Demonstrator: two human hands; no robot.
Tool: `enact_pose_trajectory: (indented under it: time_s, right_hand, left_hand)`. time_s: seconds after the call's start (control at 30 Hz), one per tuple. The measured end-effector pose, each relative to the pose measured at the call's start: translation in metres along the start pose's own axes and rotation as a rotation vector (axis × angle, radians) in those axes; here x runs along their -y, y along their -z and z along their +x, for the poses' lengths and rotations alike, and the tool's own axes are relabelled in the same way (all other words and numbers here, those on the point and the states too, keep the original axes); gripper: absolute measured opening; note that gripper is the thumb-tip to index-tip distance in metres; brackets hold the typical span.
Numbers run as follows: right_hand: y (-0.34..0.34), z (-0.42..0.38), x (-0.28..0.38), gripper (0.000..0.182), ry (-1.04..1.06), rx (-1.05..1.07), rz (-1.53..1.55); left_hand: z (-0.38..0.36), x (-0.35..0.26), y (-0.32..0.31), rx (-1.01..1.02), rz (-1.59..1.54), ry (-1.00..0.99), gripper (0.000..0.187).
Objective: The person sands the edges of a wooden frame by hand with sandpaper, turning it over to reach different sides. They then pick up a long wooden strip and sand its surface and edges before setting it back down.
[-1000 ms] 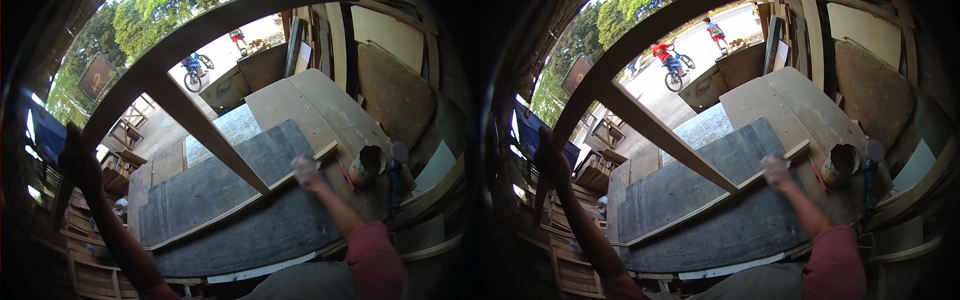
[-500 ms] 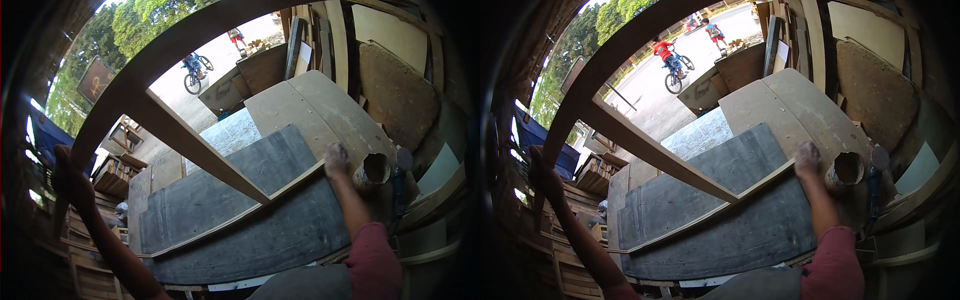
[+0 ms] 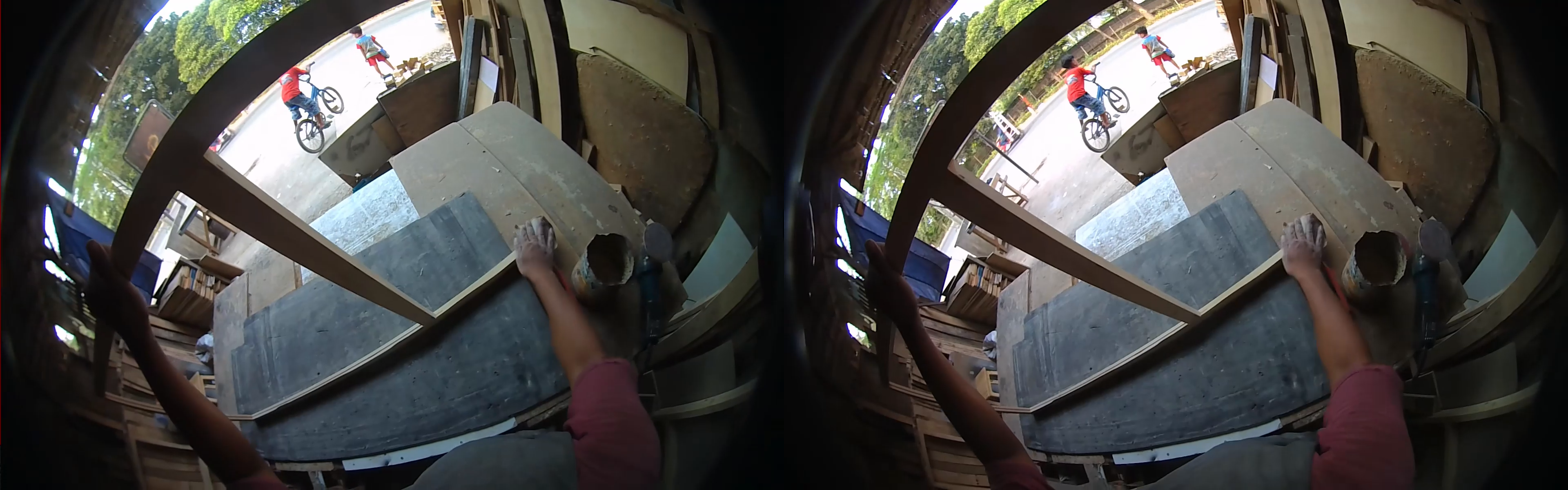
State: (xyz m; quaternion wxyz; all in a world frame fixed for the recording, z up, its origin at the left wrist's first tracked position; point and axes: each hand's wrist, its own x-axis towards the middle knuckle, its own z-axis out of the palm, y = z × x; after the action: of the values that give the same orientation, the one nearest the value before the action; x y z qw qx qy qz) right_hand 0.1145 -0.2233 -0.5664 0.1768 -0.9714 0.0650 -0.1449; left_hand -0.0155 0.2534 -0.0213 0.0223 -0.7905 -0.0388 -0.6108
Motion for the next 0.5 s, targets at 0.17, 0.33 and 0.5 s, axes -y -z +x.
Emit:
enact_pose_trajectory:
  time_s: [0.17, 0.33, 0.5]
  right_hand:
    - [-0.024, -0.087, 0.106, 0.053, 0.21, -0.107, 0.2]
    - [-0.004, -0.057, 0.042, 0.054, 0.166, -0.018, 0.215]
    - [0.009, 0.006, 0.006, 0.054, -0.093, 0.0, -0.125]
  left_hand:
    - [0.001, -0.001, 0.0, -0.003, -0.013, 0.009, 0.07]
    - [0.0, -0.001, 0.0, -0.003, -0.005, -0.035, 0.068]
    - [0.002, 0.013, 0.003, 0.009, 0.089, -0.051, 0.067]
